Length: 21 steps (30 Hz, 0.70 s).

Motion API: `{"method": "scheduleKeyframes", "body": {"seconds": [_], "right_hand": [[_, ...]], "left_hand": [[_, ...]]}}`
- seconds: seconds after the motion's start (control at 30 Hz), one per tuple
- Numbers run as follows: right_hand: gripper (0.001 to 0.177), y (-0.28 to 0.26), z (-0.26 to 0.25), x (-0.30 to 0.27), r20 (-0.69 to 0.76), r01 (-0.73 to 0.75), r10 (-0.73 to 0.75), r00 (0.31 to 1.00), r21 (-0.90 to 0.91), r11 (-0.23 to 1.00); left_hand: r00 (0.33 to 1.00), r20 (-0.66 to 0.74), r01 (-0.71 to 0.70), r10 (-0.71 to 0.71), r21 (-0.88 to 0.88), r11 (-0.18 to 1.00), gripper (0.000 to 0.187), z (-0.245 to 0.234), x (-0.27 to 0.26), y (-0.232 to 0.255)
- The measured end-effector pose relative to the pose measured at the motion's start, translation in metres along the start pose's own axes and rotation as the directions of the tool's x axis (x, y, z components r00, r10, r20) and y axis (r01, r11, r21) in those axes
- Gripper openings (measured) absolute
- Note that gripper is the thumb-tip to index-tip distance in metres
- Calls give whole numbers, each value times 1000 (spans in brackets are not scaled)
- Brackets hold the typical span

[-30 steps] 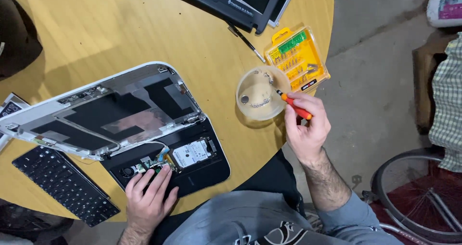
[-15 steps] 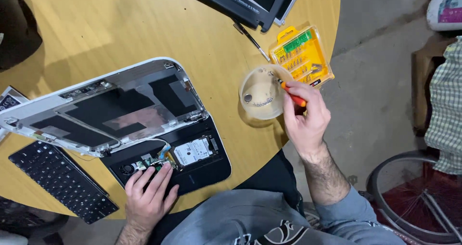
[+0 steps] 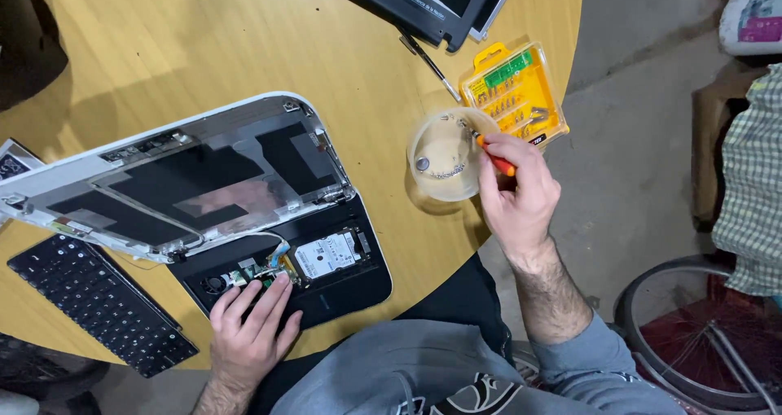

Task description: The person uses a screwdriver to remove screws from the internal components of an open laptop. They then disconnect a ribbon cable from the motherboard and reattach it before continuing to work on the internal hardware.

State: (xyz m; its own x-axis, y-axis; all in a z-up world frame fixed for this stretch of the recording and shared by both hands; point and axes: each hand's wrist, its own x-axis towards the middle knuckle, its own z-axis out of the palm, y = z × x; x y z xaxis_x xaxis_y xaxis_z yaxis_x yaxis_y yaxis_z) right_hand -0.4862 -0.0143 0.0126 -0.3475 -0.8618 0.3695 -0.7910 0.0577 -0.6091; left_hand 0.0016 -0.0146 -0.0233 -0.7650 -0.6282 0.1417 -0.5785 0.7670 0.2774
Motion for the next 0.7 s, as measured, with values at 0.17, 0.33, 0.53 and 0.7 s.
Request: {"method": "scheduleKeyframes", "body": {"seconds": [0.17,0.33,0.53,0.7], "right_hand": [[12,1,1,-2,-2,-10,10,1000,7,1000],[13,-1,-2,-1,-14,-4,4,1000,15,1000],[15,-6,-11,-4,-29,-127,132,991,140,982],[25,-5,-17,-5,35,-363,394,919,467,806]], "left_hand": [[1000,-11,7,-7,7,1000,45,0,1,1],[1000,-3,4,-4,6,1000,46,1,-2,0],[1000,-6,11,-11,0,1000,45,2,-2,-1],[1000,3,6,-6,-4,1000,46,0,0,1]]}}
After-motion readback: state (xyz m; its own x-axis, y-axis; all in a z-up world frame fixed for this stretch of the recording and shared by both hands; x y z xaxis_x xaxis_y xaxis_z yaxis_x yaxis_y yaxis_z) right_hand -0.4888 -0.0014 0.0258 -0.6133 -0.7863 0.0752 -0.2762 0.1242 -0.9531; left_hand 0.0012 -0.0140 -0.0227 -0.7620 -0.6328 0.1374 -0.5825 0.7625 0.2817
